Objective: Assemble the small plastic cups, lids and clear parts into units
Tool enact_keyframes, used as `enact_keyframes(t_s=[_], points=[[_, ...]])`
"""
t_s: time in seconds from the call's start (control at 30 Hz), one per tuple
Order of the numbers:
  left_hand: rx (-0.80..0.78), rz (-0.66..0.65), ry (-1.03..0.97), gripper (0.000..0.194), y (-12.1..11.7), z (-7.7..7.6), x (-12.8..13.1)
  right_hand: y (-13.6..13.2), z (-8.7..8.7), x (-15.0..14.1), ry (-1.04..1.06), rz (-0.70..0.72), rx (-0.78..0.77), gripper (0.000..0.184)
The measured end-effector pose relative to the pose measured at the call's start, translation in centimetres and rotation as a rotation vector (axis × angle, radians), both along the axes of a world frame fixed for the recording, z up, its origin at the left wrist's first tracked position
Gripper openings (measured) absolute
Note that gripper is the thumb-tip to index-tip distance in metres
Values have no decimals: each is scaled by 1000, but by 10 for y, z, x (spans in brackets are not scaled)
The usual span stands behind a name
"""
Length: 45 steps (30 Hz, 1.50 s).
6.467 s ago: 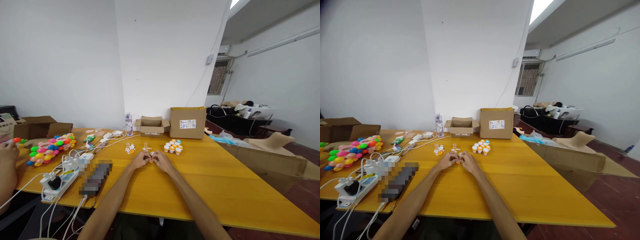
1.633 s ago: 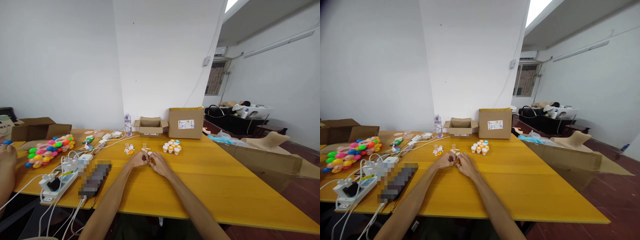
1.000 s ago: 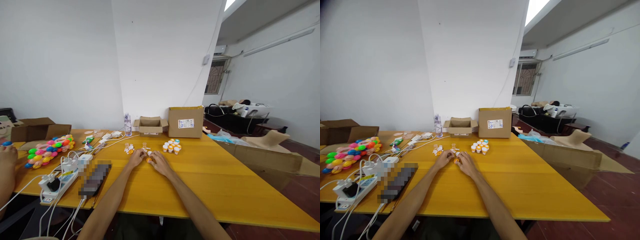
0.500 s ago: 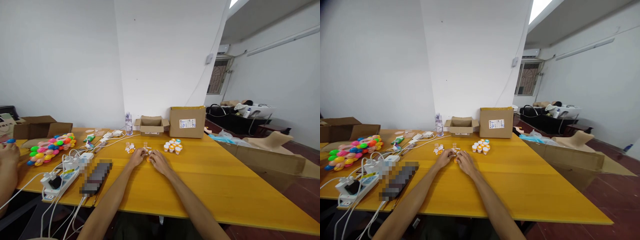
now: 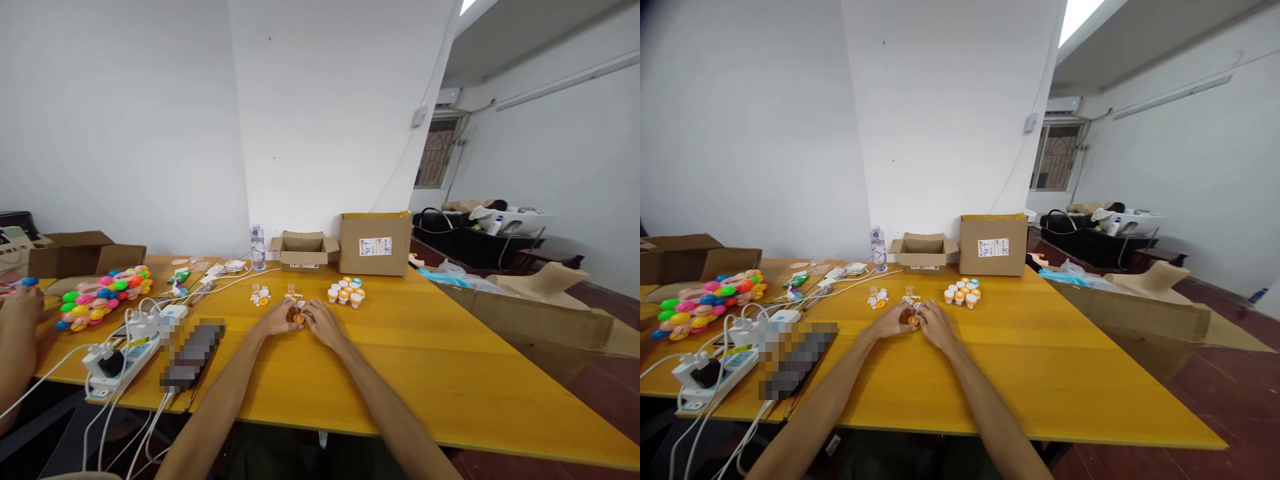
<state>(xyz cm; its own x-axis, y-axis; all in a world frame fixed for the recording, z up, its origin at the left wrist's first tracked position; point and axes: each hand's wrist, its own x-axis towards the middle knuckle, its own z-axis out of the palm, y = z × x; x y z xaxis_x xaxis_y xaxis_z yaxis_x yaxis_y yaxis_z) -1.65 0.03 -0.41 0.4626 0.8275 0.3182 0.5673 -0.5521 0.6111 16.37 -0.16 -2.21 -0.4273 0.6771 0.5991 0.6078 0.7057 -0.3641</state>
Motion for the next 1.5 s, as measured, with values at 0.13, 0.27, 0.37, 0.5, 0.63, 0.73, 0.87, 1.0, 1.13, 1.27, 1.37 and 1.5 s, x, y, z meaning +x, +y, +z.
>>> enact_keyframes(t_s=[0.13,0.27,0.37,0.5,0.63,0.73,0.87,1.0,1.13,1.27,1.37,1.5], points=[[20,15,17,19,2,-4,3,1,-3,-3,-25,23,36,15],[11,14,23,19,2,-4,4,2,-7,-4,-46,28,53,17],[-1,17,19,18,1,-3,4,2,-7,-3,-54,36,57,18],[1,9,-9,15,-1,-1,6,1,-4,-3,-78,37,44,19],[-18,6,-22,16,-2,1,6,0,-3,-3,-95,25,26,19],[-30,5,-36,16,-1,1,6,1,-3,-4,-108,18,27,18],[-50,-13,-58,17,-1,0,6,0,-1,-4,-127,17,25,18],[-59,-15,-58,17,-2,1,6,-2,2,-3,-123,18,11,19],[-45,1,-38,16,-3,3,7,-3,3,-3,-90,25,33,19],[-42,0,-35,17,-2,3,7,-3,2,-3,-100,39,50,20],[-39,-6,-45,17,-2,3,7,-1,1,-3,-117,52,52,22],[-42,0,-57,20,-3,3,7,-1,0,-2,-112,51,58,24]])
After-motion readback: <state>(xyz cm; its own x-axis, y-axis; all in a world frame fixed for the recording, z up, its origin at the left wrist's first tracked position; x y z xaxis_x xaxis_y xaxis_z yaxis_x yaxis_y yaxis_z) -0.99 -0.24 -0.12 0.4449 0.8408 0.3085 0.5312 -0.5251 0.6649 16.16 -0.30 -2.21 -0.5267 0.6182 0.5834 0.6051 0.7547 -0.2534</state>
